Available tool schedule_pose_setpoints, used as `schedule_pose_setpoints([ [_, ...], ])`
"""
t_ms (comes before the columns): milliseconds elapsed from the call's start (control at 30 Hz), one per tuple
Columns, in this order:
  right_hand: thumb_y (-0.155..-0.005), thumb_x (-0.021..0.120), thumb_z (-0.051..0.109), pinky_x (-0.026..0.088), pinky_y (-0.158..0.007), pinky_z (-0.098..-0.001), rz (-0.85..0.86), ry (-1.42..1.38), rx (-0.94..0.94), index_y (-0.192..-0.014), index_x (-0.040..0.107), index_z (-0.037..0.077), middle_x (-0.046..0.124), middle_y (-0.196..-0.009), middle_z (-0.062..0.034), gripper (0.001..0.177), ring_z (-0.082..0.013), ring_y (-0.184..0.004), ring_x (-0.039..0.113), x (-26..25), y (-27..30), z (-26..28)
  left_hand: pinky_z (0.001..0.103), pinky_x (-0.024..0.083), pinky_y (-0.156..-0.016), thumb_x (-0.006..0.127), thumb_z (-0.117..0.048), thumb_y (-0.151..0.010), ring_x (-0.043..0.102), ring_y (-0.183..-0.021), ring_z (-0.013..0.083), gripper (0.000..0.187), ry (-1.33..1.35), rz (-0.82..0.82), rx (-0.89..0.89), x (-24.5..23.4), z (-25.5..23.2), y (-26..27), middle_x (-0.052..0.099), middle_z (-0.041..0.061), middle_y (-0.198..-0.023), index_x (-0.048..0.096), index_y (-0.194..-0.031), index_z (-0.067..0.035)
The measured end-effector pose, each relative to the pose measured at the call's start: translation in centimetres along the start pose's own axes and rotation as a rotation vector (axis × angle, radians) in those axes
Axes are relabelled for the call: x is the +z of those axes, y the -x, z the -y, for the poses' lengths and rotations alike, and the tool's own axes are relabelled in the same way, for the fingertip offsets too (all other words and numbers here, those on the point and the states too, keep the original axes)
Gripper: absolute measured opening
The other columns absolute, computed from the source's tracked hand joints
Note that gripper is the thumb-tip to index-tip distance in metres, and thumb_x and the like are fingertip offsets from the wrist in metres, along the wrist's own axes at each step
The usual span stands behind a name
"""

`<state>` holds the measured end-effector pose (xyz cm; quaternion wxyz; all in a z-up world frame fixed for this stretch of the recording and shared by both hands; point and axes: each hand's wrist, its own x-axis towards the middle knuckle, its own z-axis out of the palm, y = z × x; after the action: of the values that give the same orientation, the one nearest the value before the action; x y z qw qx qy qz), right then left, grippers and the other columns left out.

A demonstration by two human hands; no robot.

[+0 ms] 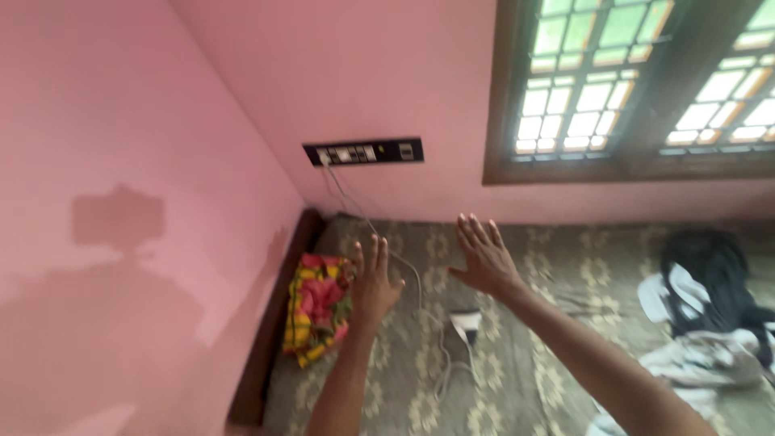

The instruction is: The person irons a pair of black trousers on a floral-patterned bed sheet using a white iron, including plugging the iron into a wall socket and smoothing the fabric.

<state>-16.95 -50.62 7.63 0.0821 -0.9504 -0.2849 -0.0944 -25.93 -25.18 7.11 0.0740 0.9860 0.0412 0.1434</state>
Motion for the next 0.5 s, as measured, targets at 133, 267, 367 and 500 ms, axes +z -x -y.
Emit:
schedule_pose_setpoints([
  [133,-0.083,0.064,0.066,0.005,-0.126,-0.0486,-0.032,0.035,0.002,-0.160,0.020,0.006,0.023,-0.168,-0.0097,0.107,-0.0247,-0.157,0.013,-1.3,5.8,-1.3,0.064,0.015,-0.121,0.084,-0.045,-0.074,0.018,-0.154,0.0388,0.111,-0.001,0.025,-0.003,-0.1,-3.0,4.4,0.021,0.004,-0.169,0.022,-0.162,-0.017],
  [267,-0.083,0.063,0.068,0.003,-0.126,-0.0499,0.013,0.105,0.033,-0.160,0.019,0.006,0.021,-0.168,-0.0090,0.108,-0.0244,-0.156,0.011,-2.7,9.6,-2.1,0.062,0.012,-0.122,0.082,-0.045,-0.074,0.014,-0.156,0.0361,0.109,-0.020,0.068,-0.001,-1.1,-6.6,6.8,0.017,0.002,-0.170,0.022,-0.161,-0.020],
  [367,-0.083,0.060,0.070,0.001,-0.125,-0.0498,-0.019,0.083,0.034,-0.160,0.019,0.006,0.020,-0.166,-0.0097,0.108,-0.0241,-0.155,0.010,-3.0,11.6,-2.4,0.062,0.010,-0.123,0.081,-0.046,-0.075,0.011,-0.156,0.0349,0.108,-0.010,0.114,0.008,-1.8,-8.5,7.9,0.014,0.002,-0.171,0.020,-0.162,-0.020],
  [500,-0.085,0.055,0.073,0.000,-0.125,-0.0489,-0.026,0.092,0.059,-0.160,0.020,0.007,0.020,-0.168,-0.0090,0.106,-0.0244,-0.157,0.009,-2.5,13.9,-2.9,0.061,0.008,-0.124,0.077,-0.049,-0.080,0.010,-0.156,0.0346,0.103,0.029,0.124,0.044,-1.4,-10.3,8.8,0.014,0.003,-0.170,0.021,-0.161,-0.019],
])
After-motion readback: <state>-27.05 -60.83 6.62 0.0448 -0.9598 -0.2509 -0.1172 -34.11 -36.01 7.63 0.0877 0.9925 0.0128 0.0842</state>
